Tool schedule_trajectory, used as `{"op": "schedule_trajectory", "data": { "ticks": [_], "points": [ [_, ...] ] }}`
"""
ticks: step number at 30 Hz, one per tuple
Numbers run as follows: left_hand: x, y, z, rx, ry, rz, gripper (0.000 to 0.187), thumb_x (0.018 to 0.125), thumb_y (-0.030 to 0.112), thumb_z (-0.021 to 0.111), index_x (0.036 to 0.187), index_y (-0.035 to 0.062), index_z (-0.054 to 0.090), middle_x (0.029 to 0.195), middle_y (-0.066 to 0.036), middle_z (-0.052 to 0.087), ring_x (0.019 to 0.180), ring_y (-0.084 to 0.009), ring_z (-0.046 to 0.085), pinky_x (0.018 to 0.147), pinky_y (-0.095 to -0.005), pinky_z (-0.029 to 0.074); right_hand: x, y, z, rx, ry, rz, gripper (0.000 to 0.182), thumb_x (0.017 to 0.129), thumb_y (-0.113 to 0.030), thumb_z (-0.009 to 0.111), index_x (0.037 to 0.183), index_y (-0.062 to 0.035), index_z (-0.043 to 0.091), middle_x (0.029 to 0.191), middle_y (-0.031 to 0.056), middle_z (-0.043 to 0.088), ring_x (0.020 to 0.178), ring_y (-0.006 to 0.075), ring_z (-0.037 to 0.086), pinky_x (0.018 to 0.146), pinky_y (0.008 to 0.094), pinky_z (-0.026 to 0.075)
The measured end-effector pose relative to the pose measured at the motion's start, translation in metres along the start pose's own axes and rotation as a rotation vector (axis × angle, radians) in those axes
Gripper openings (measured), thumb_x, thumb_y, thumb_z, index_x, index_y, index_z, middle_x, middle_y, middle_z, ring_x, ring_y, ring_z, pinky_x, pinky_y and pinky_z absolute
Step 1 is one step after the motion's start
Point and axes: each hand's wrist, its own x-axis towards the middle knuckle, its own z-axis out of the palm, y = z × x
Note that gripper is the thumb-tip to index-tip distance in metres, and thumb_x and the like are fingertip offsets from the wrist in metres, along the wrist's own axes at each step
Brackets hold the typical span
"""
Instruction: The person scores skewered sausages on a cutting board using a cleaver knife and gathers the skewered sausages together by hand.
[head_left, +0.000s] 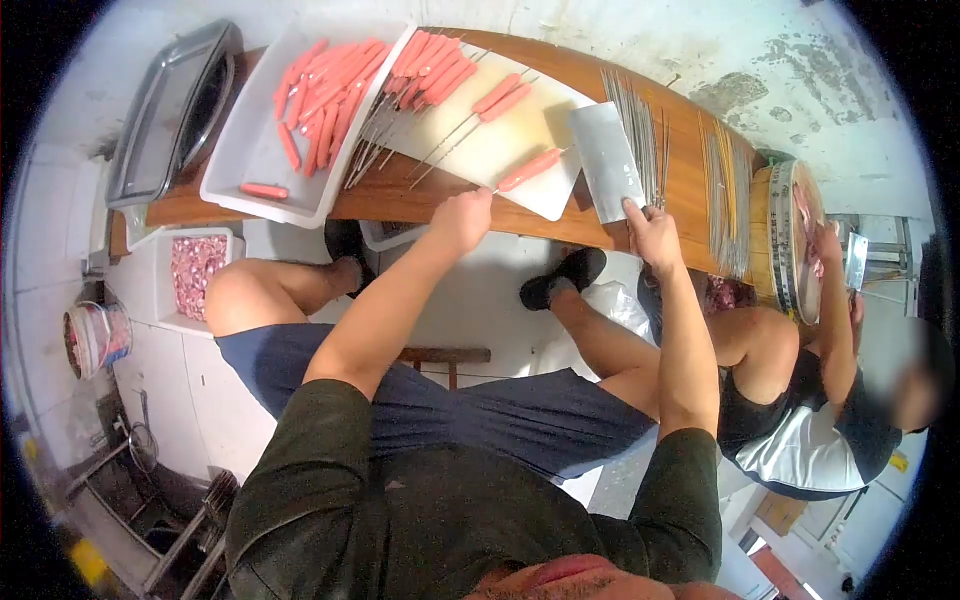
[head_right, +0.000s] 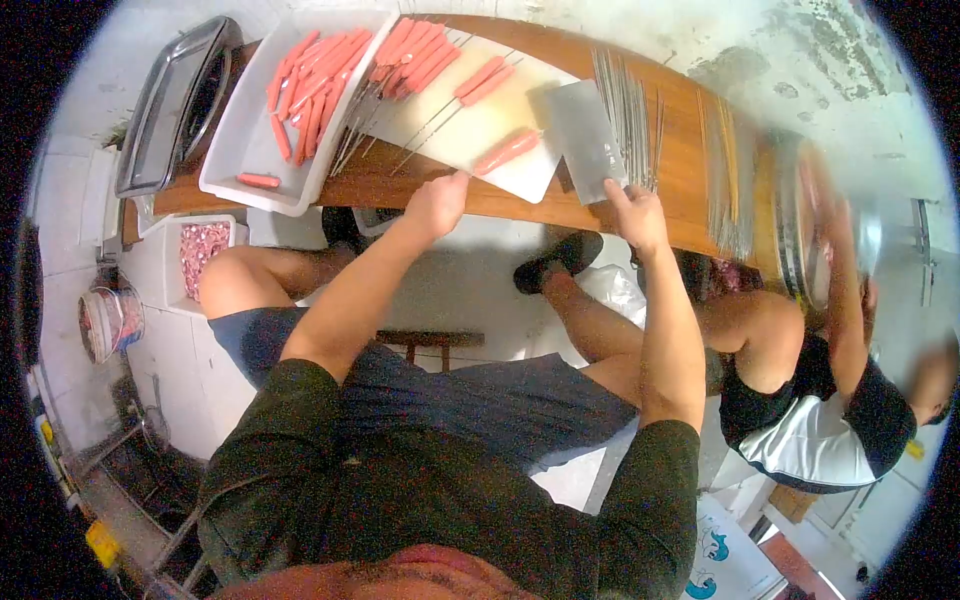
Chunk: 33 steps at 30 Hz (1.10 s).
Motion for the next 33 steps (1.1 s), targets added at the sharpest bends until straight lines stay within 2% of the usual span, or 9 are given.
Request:
{"op": "schedule_trajectory", "data": {
  "ticks": [3,6,10,11,15,23,26,33],
  "points": [
    [0.013,-0.019,0.018,-0.627,-0.205,0.124,0.017,0.094,0.016,0.052,0.096,-0.0001,0.058,0.073,-0.011,0.058,0.055,-0.0219,0.06,0.049,-0.0365,0.048,-0.004,-0.007,0.001,0.013,-0.044,0.001,0.052,0.089,-0.044,0.066,0.08,0.0068,0.065,0.059,0.008,0.058,0.054,0.0141,0.055,0.052,0.0313,0.045],
    [0.023,-0.028,0.01,-1.288,-0.759,-0.366,0.02,0.094,0.019,0.056,0.093,-0.0004,0.06,0.067,-0.004,0.051,0.048,-0.0112,0.046,0.042,-0.0263,0.037,-0.001,-0.008,0.02,0.021,-0.086,-0.015,0.052,0.089,-0.045,0.065,0.083,0.007,0.067,0.061,0.0094,0.061,0.055,0.0147,0.057,0.054,0.0312,0.046],
    [0.017,-0.02,0.001,-1.271,-0.648,-0.346,0.018,0.093,0.018,0.058,0.089,0.001,0.061,0.065,-0.001,0.052,0.048,-0.0085,0.045,0.041,-0.0242,0.033,0.0,-0.028,0.045,-0.077,-0.199,-0.013,0.053,0.088,-0.046,0.066,0.087,0.0065,0.07,0.066,0.0123,0.065,0.058,0.0176,0.062,0.058,0.0327,0.05],
    [0.015,-0.021,0.001,-1.241,-0.612,-0.33,0.018,0.092,0.018,0.058,0.088,0.001,0.062,0.065,-0.001,0.052,0.048,-0.0088,0.045,0.041,-0.0243,0.033,0.009,-0.018,0.053,-0.056,-0.235,0.001,0.053,0.088,-0.048,0.066,0.089,0.0054,0.071,0.068,0.0141,0.067,0.062,0.0214,0.065,0.062,0.0348,0.052],
    [0.015,-0.018,-0.006,-1.179,-0.505,-0.364,0.017,0.091,0.018,0.061,0.086,0.0014,0.063,0.066,-0.002,0.054,0.048,-0.0091,0.046,0.041,-0.0244,0.034,0.015,-0.015,0.067,-0.138,-0.199,-0.047,0.054,0.087,-0.048,0.066,0.087,0.0056,0.07,0.07,0.0158,0.068,0.067,0.024,0.068,0.066,0.0362,0.052],
    [0.02,-0.016,0.0,-1.257,-0.473,-0.386,0.018,0.092,0.018,0.059,0.09,0.0003,0.063,0.067,-0.003,0.055,0.049,-0.0097,0.046,0.042,-0.0249,0.034,0.004,-0.055,0.059,-0.114,-0.228,0.03,0.056,0.088,-0.049,0.064,0.084,0.0057,0.07,0.072,0.0186,0.068,0.069,0.0277,0.069,0.069,0.0371,0.052],
    [0.019,-0.016,-0.003,-1.267,-0.466,-0.407,0.019,0.093,0.017,0.056,0.091,-0.0006,0.062,0.067,-0.003,0.055,0.048,-0.0101,0.046,0.042,-0.0254,0.034,0.025,-0.022,0.07,-0.271,-0.161,-0.108,0.054,0.088,-0.048,0.063,0.083,0.0055,0.07,0.071,0.0185,0.068,0.068,0.0268,0.069,0.068,0.0366,0.052],
    [0.021,-0.015,0.005,-1.266,-0.481,-0.419,0.019,0.094,0.015,0.053,0.088,-0.0005,0.061,0.063,-0.003,0.053,0.045,-0.0107,0.043,0.04,-0.026,0.032,0.009,-0.047,0.063,-0.215,-0.187,-0.053,0.053,0.088,-0.048,0.062,0.083,0.0043,0.07,0.072,0.0177,0.068,0.069,0.0283,0.069,0.069,0.0377,0.052]
  ]
}}
